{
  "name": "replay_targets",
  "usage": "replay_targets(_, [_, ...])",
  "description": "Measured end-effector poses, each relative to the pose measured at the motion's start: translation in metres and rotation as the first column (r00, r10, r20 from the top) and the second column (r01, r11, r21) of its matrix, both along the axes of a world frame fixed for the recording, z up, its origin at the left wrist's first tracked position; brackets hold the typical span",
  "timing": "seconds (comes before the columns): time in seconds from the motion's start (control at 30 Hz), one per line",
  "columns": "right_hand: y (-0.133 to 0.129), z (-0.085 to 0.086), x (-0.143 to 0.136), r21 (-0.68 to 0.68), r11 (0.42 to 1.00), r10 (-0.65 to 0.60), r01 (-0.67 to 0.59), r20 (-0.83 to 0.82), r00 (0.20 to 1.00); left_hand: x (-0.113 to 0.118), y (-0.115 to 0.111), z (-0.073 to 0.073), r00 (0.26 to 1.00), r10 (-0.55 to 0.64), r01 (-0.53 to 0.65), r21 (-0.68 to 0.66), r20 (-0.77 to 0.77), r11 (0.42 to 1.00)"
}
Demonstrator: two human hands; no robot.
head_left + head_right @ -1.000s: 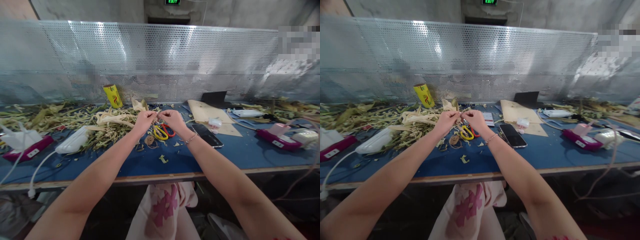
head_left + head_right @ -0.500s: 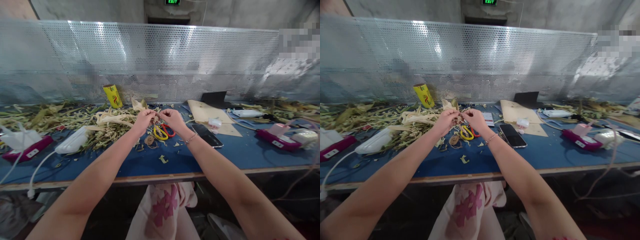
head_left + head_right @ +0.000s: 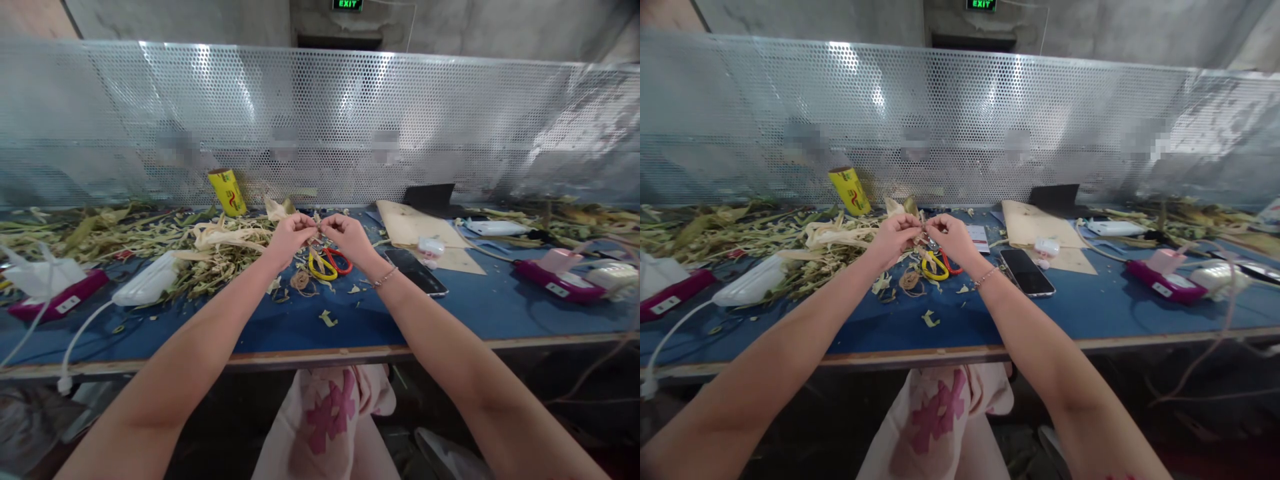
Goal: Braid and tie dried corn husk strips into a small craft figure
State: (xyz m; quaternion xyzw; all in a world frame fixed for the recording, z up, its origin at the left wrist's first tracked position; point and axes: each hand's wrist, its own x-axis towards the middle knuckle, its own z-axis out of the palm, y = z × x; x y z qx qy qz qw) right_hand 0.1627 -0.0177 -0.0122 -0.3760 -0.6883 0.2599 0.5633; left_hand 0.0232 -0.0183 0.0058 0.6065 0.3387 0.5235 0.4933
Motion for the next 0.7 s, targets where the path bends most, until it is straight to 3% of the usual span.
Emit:
replay_targets(0.27, [-0.0003,0.0002,-0.0003,0.011,1.0,-0.003,0.003,0.0,1.0,-0.0009,0.0027,-0.0014,1.0,-0.013,0.013,0.022,0.021,1.0])
replay_targets(0.7, [-0.0019,0.0025,0.0001,-0.021,1.0,0.021,-0.022,-0.063,0.998,-0.0024,0.006,-0.003,0.988,0.108,-0.091,0.149,-0.11,0.985])
